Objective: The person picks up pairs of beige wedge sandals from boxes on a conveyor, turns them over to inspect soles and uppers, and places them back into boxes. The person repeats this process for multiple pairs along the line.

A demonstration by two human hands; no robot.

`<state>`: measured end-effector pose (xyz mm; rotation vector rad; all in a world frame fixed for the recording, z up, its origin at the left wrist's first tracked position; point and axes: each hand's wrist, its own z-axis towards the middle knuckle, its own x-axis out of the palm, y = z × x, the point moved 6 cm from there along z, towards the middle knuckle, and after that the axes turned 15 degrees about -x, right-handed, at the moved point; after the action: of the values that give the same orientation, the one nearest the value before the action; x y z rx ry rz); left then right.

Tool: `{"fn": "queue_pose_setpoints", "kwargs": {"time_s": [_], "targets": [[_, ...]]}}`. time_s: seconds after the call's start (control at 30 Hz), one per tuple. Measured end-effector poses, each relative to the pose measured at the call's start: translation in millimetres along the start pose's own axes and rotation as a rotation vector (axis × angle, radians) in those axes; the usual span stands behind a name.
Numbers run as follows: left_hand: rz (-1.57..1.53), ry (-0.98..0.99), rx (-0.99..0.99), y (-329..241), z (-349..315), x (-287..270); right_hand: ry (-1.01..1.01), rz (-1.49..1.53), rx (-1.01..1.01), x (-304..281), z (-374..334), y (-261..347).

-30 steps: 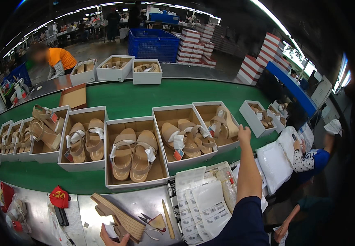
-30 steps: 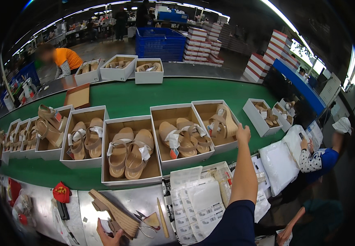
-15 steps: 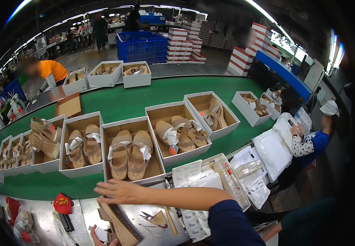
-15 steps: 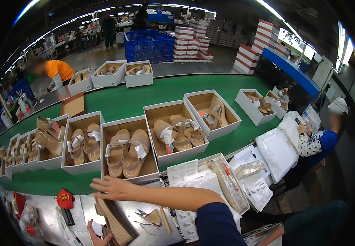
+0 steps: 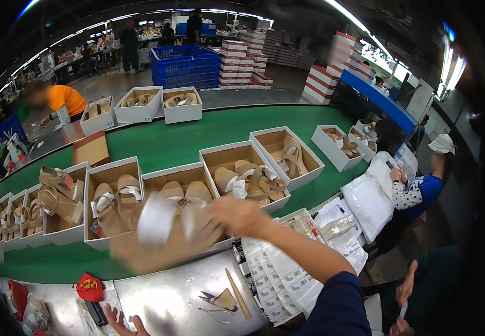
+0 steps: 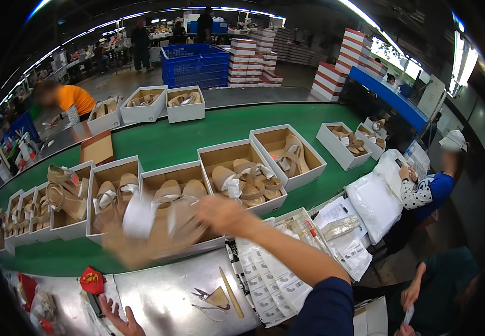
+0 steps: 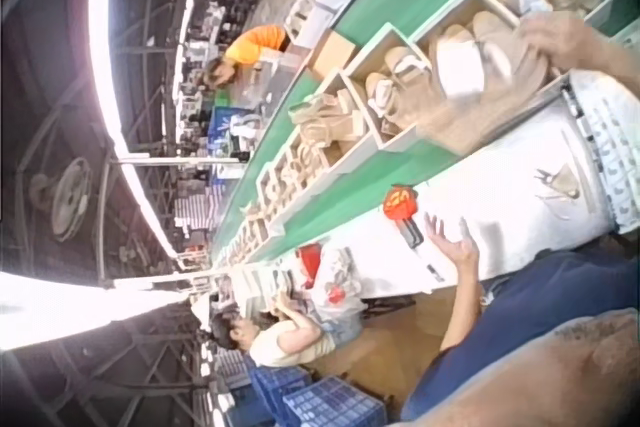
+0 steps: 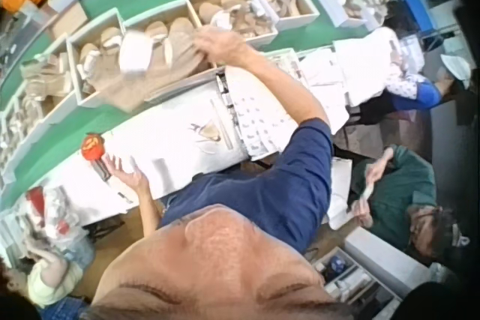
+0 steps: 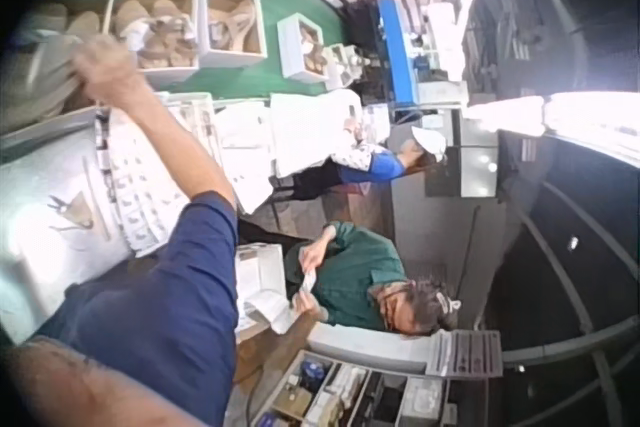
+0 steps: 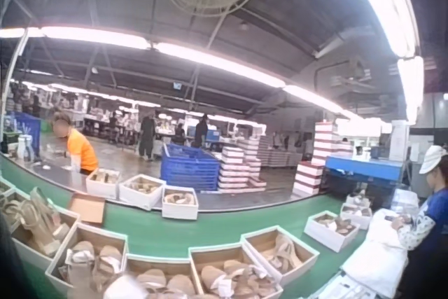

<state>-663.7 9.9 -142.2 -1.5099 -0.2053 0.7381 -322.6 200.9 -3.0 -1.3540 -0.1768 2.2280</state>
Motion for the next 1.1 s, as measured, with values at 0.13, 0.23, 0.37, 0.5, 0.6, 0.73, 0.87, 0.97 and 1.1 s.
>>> {"fn": "queue_pose_setpoints", "kwargs": {"time_s": [0.13,0.23,0.37,0.5,0.6,0.73,0.87,0.97,1.1], "targets": [[0.413,0.222,-0.145,69,-6,42,-0.061,-0.134,0.917,-55,-91,-80],[0.761,0.292,-0.026,50,-26,72,-0.116,-0.185,1.274,-62,-167,-137],[0.693,0.271,-0.007,66,-23,69,0.024,-0.310,1.294,-38,-221,-192],[0.462,0.078,0.106,54,-21,59,0.355,-0.282,1.353,9,-263,-224],[0.429,0.010,0.124,79,-20,51,0.517,-0.074,1.446,44,-306,-251],[0.377,-0.064,0.066,103,-26,42,0.247,-0.628,1.648,11,-279,-205],[0.020,0.031,-0.181,98,-8,69,-0.549,0.074,2.176,38,-380,-172],[-0.013,0.150,-0.265,75,41,101,-0.822,0.780,2.120,61,-408,-191],[0.030,-0.051,0.360,-43,130,131,-0.572,0.761,1.962,51,-365,-265]]}}
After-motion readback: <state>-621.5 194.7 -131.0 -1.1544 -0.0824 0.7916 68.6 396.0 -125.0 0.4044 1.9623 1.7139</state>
